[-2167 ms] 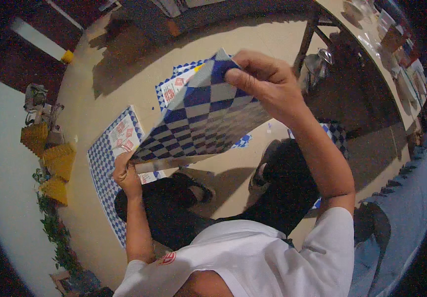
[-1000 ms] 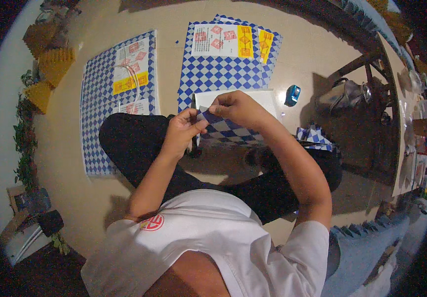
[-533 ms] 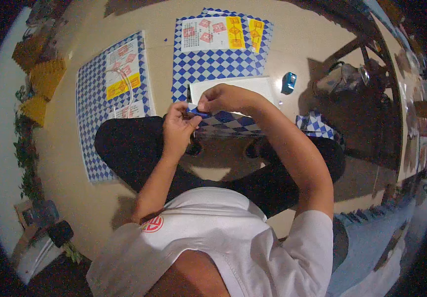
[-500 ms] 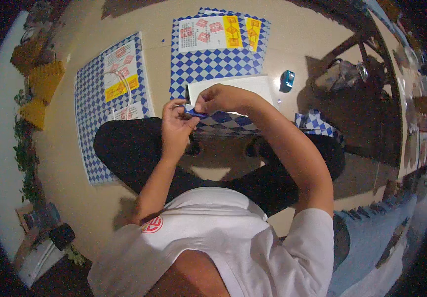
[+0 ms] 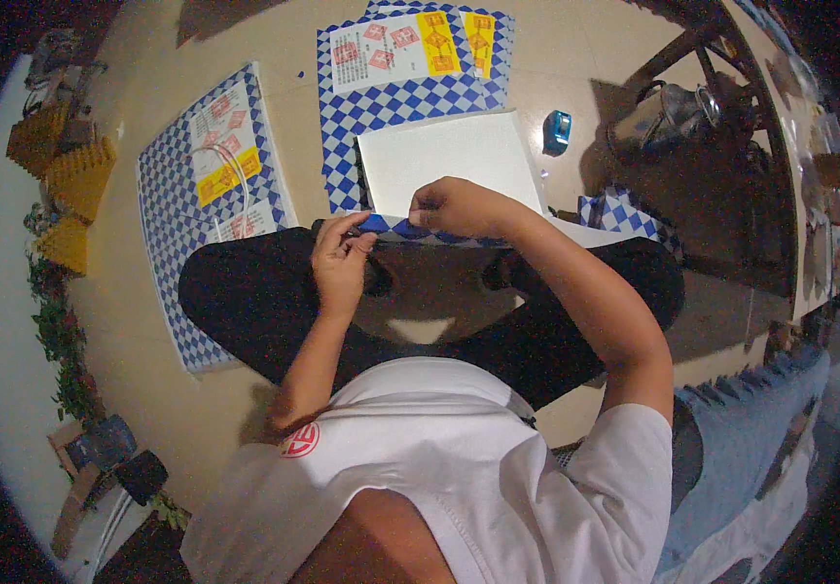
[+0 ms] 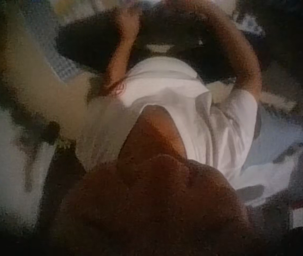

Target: The person sits on the floor and assembles a small box from a flat sheet of blue and white checkered paper. They fold the edges, tuck flaps into slots, and secure the structure using small pieces of clear tape. The person repeats this process to create multiple identical boxes.

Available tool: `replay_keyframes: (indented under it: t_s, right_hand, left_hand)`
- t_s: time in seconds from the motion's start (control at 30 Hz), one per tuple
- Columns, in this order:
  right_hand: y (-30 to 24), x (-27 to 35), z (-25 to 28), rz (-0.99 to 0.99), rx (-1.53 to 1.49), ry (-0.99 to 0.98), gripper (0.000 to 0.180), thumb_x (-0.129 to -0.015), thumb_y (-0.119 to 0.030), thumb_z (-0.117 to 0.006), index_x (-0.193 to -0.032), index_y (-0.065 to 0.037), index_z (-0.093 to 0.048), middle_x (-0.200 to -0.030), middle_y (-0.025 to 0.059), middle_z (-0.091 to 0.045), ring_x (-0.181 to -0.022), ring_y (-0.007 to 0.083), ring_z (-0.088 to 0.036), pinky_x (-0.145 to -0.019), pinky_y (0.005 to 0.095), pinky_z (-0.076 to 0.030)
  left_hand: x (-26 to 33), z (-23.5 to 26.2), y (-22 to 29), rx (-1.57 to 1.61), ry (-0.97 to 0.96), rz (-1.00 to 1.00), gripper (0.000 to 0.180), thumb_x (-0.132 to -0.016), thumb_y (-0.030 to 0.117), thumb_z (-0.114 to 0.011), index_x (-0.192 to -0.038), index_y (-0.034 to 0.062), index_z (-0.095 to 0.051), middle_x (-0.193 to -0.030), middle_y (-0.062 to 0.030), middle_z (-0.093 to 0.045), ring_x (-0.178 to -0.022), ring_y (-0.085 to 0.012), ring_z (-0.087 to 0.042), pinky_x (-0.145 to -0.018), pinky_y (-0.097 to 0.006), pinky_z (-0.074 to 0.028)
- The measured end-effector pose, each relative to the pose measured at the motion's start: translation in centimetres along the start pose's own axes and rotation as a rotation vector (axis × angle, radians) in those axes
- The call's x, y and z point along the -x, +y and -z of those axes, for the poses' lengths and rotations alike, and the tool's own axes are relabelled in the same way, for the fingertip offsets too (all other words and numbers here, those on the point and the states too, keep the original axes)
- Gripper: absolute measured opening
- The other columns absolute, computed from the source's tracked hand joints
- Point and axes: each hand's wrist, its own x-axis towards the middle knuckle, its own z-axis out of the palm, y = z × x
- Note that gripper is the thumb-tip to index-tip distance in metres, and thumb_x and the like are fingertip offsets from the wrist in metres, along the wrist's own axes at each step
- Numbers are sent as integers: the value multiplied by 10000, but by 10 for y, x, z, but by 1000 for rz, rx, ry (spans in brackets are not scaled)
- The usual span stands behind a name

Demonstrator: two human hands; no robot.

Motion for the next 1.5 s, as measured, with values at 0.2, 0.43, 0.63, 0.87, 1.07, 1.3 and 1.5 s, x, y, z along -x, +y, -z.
replay_keyframes:
  t_s: [0.2, 0.43, 0.63, 0.87, 1.07, 1.3, 1.5]
  right_hand:
    - [29, -29, -13, 29, -4, -36, 339, -972, -294, -616, -1078, 9, -725, -924, 177, -732, -854, 247, -667, -835, 394, -499]
    - [41, -60, -33, 129, 124, -99, 406, -957, -370, -647, -1078, 9, -727, -982, 213, -740, -912, 330, -698, -837, 420, -514]
    - [19, -13, -14, -13, 305, 73, 294, -963, -337, -625, -1052, -65, -695, -1007, 177, -718, -973, 371, -679, -860, 456, -513]
    - [91, 20, 25, -150, 348, 100, 341, -1000, -360, -546, -1131, -97, -720, -1098, 174, -717, -1046, 377, -672, -918, 473, -501]
    - [99, 4, 12, -198, 336, 44, 361, -995, -378, -541, -1167, -122, -729, -1136, 176, -717, -1080, 368, -669, -947, 466, -493]
    - [76, 4, 3, -178, 484, 120, 286, -959, -305, -596, -1126, -95, -696, -1046, 147, -716, -1026, 332, -668, -918, 451, -495]
    - [83, -22, -40, 723, 948, 477, 231, -839, -275, -649, -988, -99, -657, -960, 54, -661, -1023, 267, -630, -947, 415, -480]
  left_hand:
    - [1, 1, 17, -772, -38, -415, 432, -751, 157, -819, -1175, 176, -737, -1291, -88, -625, -1270, -309, -520, -1128, -492, -330]
    - [1, 6, -8, -813, -213, -535, 316, -799, 159, -774, -1111, 116, -752, -1055, -57, -751, -1030, -252, -690, -989, -427, -460]
    - [4, 12, -23, -823, -160, -519, 216, -809, 191, -772, -993, 77, -773, -858, -74, -748, -876, -250, -716, -904, -400, -522]
    - [4, 7, -19, -836, -190, -496, 193, -822, 198, -769, -967, 71, -767, -860, -88, -741, -838, -261, -699, -894, -401, -525]
    - [2, 6, -26, -848, -234, -482, 310, -799, 203, -792, -1081, 86, -733, -939, -74, -726, -911, -258, -680, -926, -402, -493]
    - [-2, -12, -37, -865, -416, -535, 277, -852, 185, -734, -1116, 102, -724, -828, -84, -711, -759, -264, -679, -738, -411, -502]
    - [-9, -12, -41, -783, -299, -455, 123, -830, 146, -742, -945, 108, -766, -789, -114, -718, -701, -321, -683, -654, -419, -516]
